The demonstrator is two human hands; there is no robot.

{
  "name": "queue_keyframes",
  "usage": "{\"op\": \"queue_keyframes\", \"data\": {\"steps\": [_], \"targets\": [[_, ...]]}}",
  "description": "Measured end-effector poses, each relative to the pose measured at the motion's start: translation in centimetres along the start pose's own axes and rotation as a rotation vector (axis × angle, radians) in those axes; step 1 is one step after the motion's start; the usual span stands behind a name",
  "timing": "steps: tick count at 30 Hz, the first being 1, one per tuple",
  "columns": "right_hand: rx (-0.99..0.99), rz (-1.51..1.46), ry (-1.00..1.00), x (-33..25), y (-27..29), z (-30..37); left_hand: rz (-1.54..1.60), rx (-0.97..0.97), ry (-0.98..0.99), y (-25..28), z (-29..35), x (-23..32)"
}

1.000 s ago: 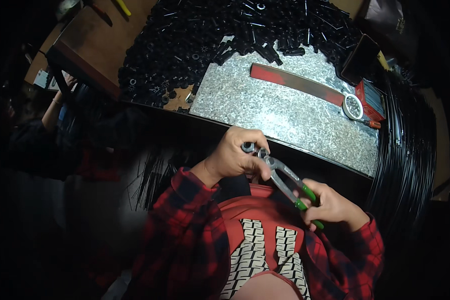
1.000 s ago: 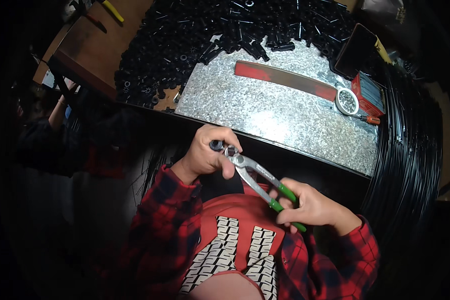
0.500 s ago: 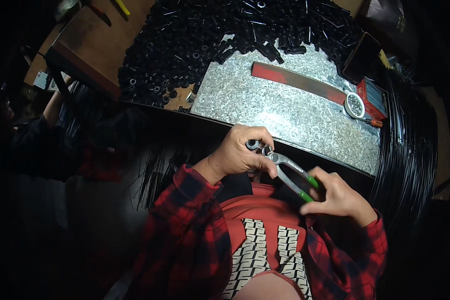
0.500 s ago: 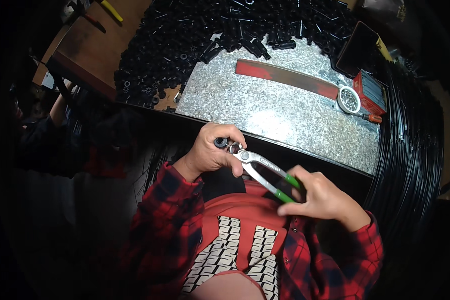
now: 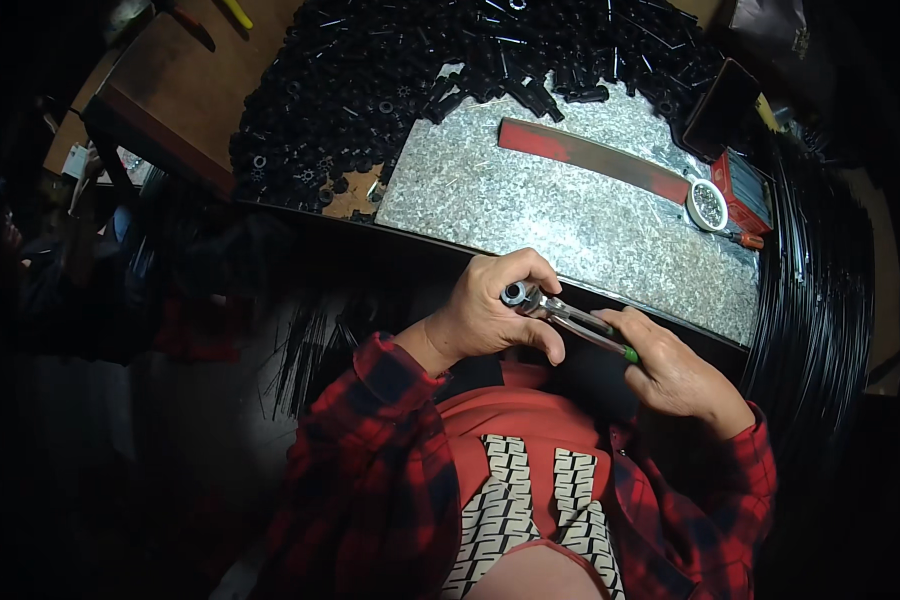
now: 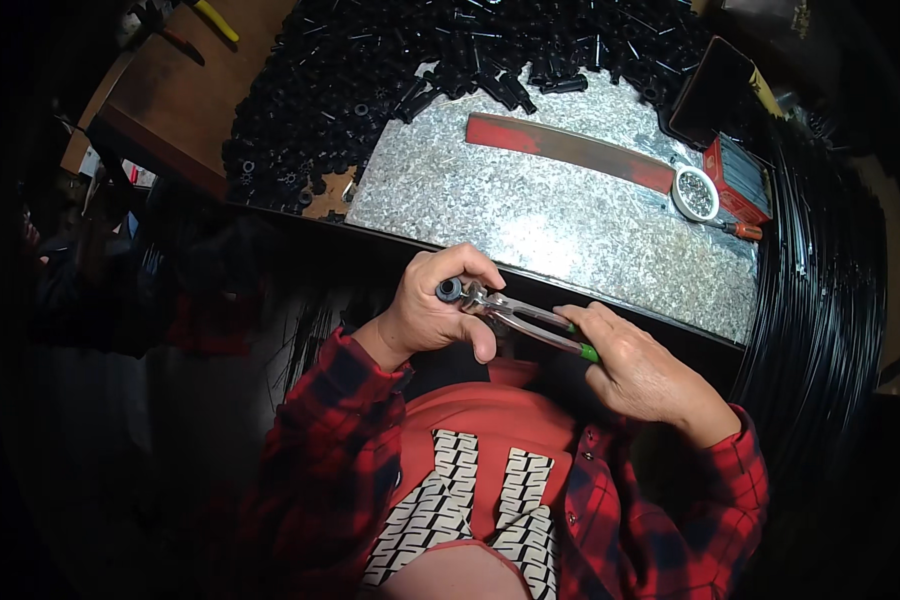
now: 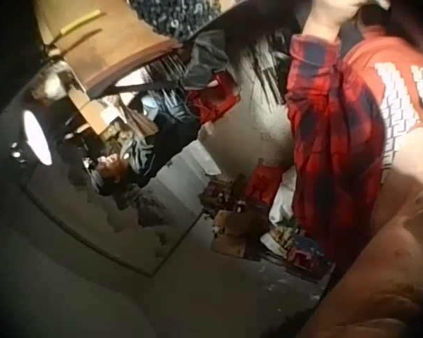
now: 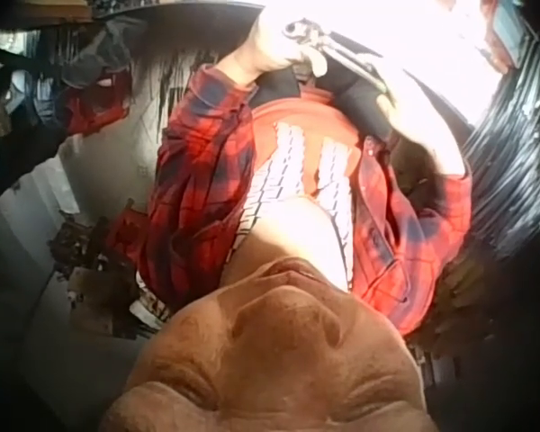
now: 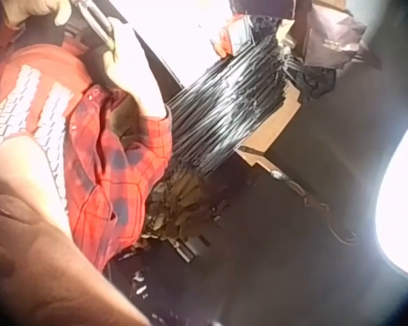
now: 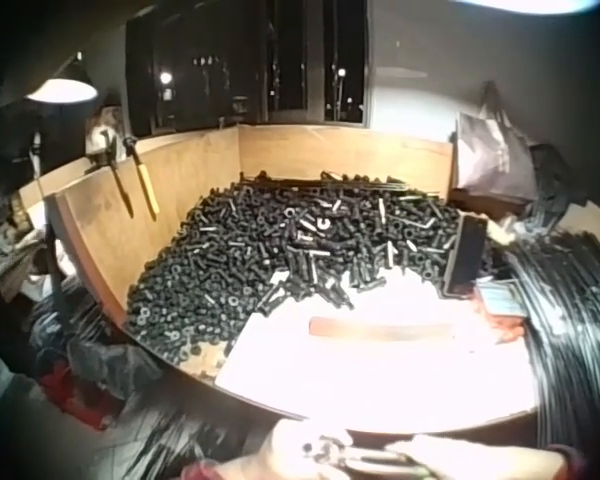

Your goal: Assembling electrical cables by attaching connectors and organizing wire bundles at a workbench.

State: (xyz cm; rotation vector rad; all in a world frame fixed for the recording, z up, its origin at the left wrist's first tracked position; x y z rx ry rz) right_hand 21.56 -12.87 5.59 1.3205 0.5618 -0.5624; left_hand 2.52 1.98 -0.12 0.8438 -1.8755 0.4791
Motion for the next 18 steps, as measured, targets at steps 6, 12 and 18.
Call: {"op": "queue_keyframes", "data": {"steps": [6, 12, 18], "targets": [[0.051, -0.095, -0.072, -0.1, -1.8, -0.9, 0.036, 0.119, 0.041, -0.2, 0.5, -0.3], [0.215, -0.015, -0.052, 1.3, -3.7, -1.2, 0.064, 0.175, 0.102, -0.5, 1.0, -0.5], [0.365, 0.265, 0.051, 2.3, -2.9, -0.7, 0.011, 0.144, 0.115, -1.0, 0.8, -0.3]]}}
Point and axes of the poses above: each hand's wrist, its own z-axis away from the middle knuckle, its own y-axis out of the back of the hand, x = y × z, the point moved 1 cm from there along -z, towards the middle knuckle, and after that the axes turned 10 degrees about x, right-handed, at the moved point
